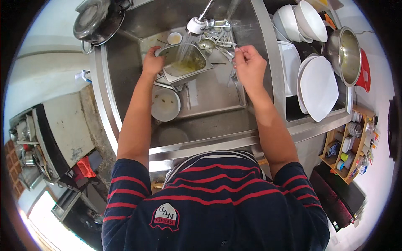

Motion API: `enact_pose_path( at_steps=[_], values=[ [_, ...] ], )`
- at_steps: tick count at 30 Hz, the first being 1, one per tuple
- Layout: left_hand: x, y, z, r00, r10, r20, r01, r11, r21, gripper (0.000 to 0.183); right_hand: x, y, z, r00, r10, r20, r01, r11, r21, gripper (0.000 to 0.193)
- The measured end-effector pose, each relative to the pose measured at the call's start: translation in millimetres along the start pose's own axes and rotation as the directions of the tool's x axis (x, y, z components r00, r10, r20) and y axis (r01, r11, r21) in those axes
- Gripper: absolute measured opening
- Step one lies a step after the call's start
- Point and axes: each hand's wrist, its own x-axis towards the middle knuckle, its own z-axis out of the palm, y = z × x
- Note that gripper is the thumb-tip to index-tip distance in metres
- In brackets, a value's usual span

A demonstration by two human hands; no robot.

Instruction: Washing various dishes, bowls, and containers in a large stainless steel sink.

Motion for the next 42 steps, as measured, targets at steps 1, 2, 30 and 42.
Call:
enact_pose_path(
  at_steps=[1,2,30,42],
  values=[
    [1,7,1,0.998,0.056,-0.004,-0.056,0.998,-0.008,0.048,1,2,-4,1.000,0.021,0.005,-0.022,1.000,0.017,0.016],
    [1,13,0,0.998,0.058,0.003,-0.058,0.998,0.001,0.048,2,4,-5,1.000,0.030,-0.001,-0.030,0.999,0.022,0.016],
    [-28,85,-13,0.883,0.452,-0.126,-0.382,0.849,0.366,0.050,4,-16,-15,0.976,-0.090,0.196,0.124,0.978,-0.165,0.016],
    [0,36,19,0.952,0.244,-0.185,-0.286,0.924,-0.253,0.050,7,-18,-22,0.966,-0.021,0.259,0.077,0.975,-0.207,0.018]
  ],
)
